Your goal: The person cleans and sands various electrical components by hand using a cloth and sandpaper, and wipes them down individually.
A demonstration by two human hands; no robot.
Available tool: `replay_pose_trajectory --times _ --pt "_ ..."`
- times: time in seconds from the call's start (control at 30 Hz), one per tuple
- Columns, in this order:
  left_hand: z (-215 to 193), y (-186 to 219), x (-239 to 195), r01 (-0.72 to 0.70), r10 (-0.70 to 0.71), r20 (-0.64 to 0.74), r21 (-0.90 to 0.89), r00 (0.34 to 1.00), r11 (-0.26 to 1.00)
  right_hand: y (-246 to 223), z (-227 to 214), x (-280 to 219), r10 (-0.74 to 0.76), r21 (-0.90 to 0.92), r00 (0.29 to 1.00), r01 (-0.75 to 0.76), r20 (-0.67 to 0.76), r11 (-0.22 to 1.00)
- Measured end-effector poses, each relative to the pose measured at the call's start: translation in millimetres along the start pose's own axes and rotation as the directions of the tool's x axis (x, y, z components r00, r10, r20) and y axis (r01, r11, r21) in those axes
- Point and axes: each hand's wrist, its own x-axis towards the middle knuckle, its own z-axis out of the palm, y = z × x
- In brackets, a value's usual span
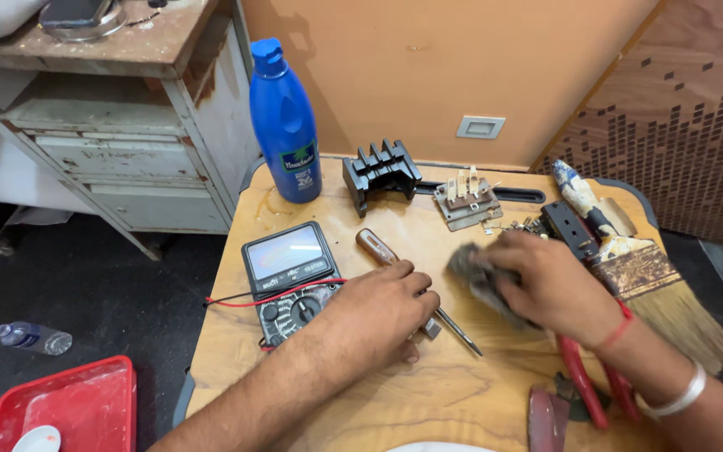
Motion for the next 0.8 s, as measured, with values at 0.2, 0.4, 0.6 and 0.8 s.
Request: replay_pose_trajectory --times 0.2,0.4,0.6,0.8 --pt "0.0 1.2 1.6 -0.015 0.015 -0.039 -0.006 0.999 1.000 -2.1 25.9 16.1 0.126 -0.271 0.992 -0.123 -0.005 0.955" --pt "-0.8 -3.2 1.2 0.009 -0.009 0.003 -0.034 1.000 0.999 -22.9 19.5 -13.4 0.288 -0.266 0.950 -0.250 0.117 0.931" --pt "1.7 0.0 2.3 0.001 -0.001 0.007 -0.058 1.000 0.998 -20.7 -2.3 -11.9 0.191 0.327 0.977 -0.212 0.097 0.921" --pt "1.2 -0.7 1.0 0.015 -0.013 0.046 -0.049 0.999 0.999 -18.5 -7.2 4.3 0.090 0.160 0.990 -0.106 0.106 0.981"
